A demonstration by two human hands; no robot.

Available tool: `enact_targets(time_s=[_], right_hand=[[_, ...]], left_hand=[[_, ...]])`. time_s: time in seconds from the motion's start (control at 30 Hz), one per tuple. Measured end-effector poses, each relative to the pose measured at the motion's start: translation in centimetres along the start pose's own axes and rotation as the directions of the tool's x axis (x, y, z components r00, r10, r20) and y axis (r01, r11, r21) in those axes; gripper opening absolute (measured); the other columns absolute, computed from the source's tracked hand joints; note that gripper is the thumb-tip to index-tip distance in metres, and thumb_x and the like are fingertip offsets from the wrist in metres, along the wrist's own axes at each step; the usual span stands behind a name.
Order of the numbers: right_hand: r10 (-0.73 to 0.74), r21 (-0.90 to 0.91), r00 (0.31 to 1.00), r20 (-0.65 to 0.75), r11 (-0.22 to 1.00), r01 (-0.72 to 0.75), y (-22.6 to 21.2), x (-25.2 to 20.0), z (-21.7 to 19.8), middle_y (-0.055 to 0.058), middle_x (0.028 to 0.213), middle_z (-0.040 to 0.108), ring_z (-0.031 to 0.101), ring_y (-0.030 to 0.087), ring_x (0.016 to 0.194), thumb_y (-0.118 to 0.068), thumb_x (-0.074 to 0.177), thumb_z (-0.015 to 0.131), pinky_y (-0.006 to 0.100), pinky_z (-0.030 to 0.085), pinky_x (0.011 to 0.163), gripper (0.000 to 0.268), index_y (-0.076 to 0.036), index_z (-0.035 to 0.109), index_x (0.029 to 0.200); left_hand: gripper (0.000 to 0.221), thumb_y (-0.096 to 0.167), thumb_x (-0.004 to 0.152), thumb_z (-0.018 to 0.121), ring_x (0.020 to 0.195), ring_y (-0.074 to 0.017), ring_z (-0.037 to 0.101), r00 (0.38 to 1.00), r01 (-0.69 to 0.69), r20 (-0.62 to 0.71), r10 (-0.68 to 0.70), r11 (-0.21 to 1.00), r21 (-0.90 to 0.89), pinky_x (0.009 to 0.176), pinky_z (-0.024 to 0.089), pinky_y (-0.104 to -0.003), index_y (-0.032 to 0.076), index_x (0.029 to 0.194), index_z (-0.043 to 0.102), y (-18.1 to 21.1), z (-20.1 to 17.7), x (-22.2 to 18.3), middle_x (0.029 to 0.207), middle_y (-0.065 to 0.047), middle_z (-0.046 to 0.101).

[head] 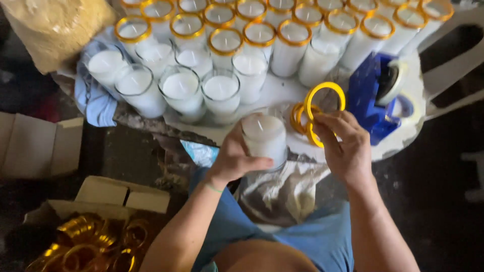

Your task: Fitting decorative gold rims onto the tops of candle jars and securing them with adhesive tape.

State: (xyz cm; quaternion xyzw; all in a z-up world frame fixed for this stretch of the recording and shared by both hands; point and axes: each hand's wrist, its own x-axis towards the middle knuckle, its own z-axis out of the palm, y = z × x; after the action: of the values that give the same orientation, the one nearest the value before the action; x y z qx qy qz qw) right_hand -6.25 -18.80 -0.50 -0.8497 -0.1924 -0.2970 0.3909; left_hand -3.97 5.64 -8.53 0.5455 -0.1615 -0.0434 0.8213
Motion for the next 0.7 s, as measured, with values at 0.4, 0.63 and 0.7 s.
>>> enact_targets(time_s=[0.4,0.63,0.7], right_hand=[[-0.293,0.065,0.951,0.101,0.955,0.288,-4.2,3.2,1.3,0.015,0.100,0.070,0.062,0.047,0.116,-0.003,0.092,0.076,0.053,0.050,0.104,0.006,0.000,0.076,0.098],[-0.366,-0.024,0.902,0.228,0.924,0.381,-4.2,3.6,1.8,0.014,0.092,0.069,0.066,0.049,0.115,-0.008,0.094,0.075,0.055,0.055,0.091,0.007,-0.002,0.077,0.095],[-0.367,-0.011,0.901,0.231,0.925,0.380,-4.0,3.4,1.9,0.014,0.092,0.069,0.066,0.049,0.115,-0.008,0.094,0.074,0.054,0.055,0.092,0.007,-0.001,0.077,0.095]], left_hand=[[0.116,0.032,0.061,0.099,0.141,-0.0425,0.047,0.963,-0.270,0.127,0.239,0.892,0.362,0.120,0.034,-0.055,0.001,0.154,0.037,3.5,2.3,2.8,0.146,-0.026,0.053],[0.090,0.025,0.075,0.095,0.138,-0.0395,0.053,0.908,-0.418,0.182,0.378,0.790,0.448,0.117,0.042,-0.052,0.006,0.150,0.050,4.5,1.4,2.9,0.144,-0.020,0.058],[0.087,0.026,0.075,0.094,0.139,-0.0424,0.051,0.915,-0.403,0.202,0.349,0.796,0.452,0.118,0.040,-0.054,0.005,0.148,0.051,4.8,1.3,2.9,0.145,-0.023,0.056]])
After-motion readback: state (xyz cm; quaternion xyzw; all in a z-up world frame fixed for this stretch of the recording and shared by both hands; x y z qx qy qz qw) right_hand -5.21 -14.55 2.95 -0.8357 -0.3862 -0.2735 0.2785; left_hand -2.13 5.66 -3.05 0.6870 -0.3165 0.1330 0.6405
